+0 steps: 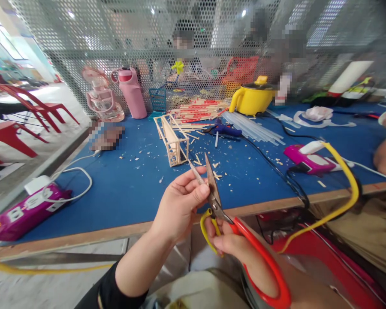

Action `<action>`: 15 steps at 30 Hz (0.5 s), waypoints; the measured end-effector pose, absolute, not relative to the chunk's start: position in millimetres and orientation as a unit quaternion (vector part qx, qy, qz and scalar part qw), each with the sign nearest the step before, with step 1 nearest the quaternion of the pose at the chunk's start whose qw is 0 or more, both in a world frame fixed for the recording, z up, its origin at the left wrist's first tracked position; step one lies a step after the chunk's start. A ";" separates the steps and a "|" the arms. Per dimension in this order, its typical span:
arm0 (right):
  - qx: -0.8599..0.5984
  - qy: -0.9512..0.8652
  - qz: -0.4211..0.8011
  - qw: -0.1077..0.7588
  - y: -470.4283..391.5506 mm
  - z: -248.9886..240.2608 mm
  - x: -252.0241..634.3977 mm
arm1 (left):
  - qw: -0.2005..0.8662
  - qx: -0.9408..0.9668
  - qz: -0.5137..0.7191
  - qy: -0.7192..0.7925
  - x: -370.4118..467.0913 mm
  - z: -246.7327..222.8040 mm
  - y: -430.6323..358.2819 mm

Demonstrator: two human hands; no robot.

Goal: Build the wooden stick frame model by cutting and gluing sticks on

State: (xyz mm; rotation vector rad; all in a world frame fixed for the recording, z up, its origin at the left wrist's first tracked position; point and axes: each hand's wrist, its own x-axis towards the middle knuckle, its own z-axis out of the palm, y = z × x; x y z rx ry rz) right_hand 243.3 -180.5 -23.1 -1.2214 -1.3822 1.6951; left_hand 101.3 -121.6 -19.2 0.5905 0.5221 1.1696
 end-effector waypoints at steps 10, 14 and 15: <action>-0.445 -0.503 0.651 0.353 -180.4 -38.7 240.3 | 0.756 0.271 0.534 0.265 96.1 -25.2 -125.7; -0.461 -0.495 0.654 0.339 -181.9 -51.5 234.2 | 0.767 0.256 0.520 0.276 96.5 -29.6 -124.6; -0.462 -0.490 0.657 0.339 -182.9 -54.6 233.1 | 0.770 0.251 0.516 0.278 96.5 -30.8 -123.8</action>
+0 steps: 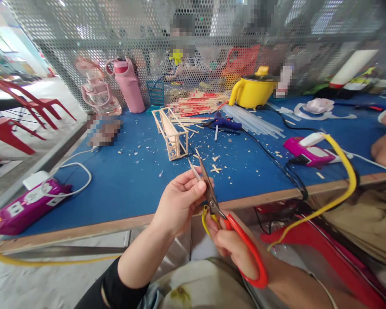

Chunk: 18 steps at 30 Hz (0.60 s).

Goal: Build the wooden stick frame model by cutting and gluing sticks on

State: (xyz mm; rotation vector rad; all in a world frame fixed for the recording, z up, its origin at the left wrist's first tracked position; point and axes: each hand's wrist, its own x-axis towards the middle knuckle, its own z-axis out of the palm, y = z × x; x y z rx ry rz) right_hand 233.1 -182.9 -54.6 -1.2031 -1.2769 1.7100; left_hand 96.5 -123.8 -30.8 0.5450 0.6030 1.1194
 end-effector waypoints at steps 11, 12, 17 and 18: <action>-0.424 -0.292 0.806 0.292 -178.8 -43.6 227.6 | 0.747 0.226 0.540 0.316 101.4 -26.3 -119.7; -0.396 -0.271 0.830 0.286 -173.4 -38.5 229.2 | 0.745 0.219 0.540 0.325 104.3 -23.6 -116.7; -0.335 -0.218 0.896 0.193 -132.4 -9.5 247.6 | 0.741 0.190 0.522 0.377 119.5 -12.4 -84.2; -0.332 -0.216 0.900 0.181 -125.2 -5.9 251.9 | 0.740 0.191 0.518 0.383 121.4 -11.7 -77.0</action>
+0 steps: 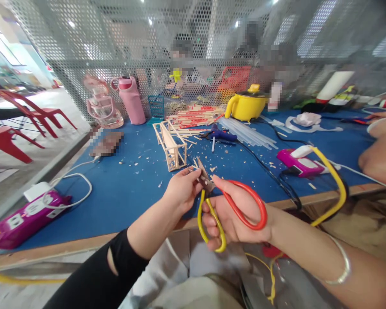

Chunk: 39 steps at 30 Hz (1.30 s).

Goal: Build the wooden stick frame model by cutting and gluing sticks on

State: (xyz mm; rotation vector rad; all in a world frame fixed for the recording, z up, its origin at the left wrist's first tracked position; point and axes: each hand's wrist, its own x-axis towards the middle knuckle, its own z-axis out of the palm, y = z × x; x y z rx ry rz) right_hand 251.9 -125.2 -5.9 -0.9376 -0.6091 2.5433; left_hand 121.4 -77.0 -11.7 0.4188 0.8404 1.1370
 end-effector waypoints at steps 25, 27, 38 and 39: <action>-0.775 -0.618 0.118 -0.066 -86.1 11.1 366.7 | 0.520 0.591 0.396 0.473 116.0 -28.8 -22.8; -0.779 -0.615 0.060 -0.106 -75.2 9.0 364.8 | 0.466 0.646 0.392 0.461 115.6 -31.4 -21.2; -0.710 -0.681 0.062 -0.167 -33.0 29.6 357.7 | 0.408 0.696 0.459 0.372 103.6 -22.4 -51.9; -0.703 -0.686 0.072 -0.175 -31.7 32.8 357.6 | 0.428 0.686 0.460 0.367 101.0 -21.9 -55.2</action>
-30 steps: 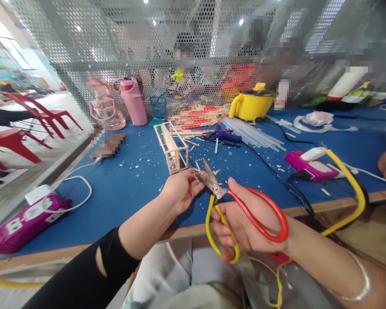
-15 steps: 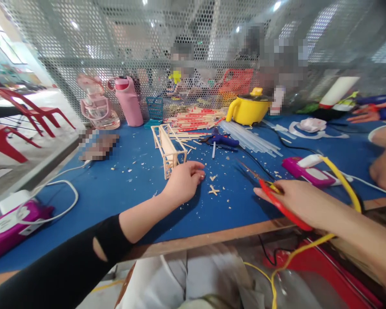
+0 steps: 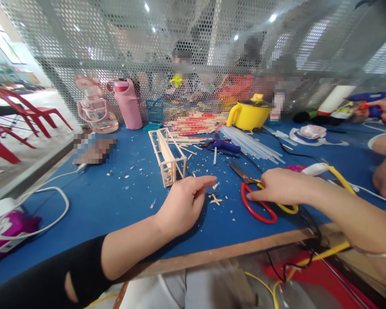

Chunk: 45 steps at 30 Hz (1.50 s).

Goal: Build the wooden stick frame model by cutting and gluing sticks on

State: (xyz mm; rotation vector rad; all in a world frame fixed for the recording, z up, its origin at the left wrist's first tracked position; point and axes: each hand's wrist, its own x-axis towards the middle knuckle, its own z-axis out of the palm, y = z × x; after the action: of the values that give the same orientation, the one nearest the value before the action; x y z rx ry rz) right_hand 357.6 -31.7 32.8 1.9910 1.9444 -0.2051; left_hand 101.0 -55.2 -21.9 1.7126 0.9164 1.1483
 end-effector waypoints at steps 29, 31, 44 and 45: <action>0.202 0.950 0.087 -0.220 -47.7 21.6 218.5 | 0.763 0.060 0.524 0.373 64.0 3.5 -93.7; 0.176 0.953 0.093 -0.226 -43.7 23.5 218.7 | 0.761 0.078 0.510 0.392 57.8 -0.1 -99.1; 0.319 0.850 0.113 -0.404 -7.8 1.0 211.1 | 0.428 0.623 0.412 0.509 35.1 -3.8 -16.9; 0.311 0.854 0.118 -0.401 -8.3 0.5 211.1 | 0.430 0.622 0.419 0.502 35.1 -7.7 -17.0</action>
State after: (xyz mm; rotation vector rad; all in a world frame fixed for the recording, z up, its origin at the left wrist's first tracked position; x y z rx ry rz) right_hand 211.1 -8.3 0.5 1.3464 3.6960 0.5106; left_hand 35.1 -17.0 -7.7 1.5529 1.2517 1.0459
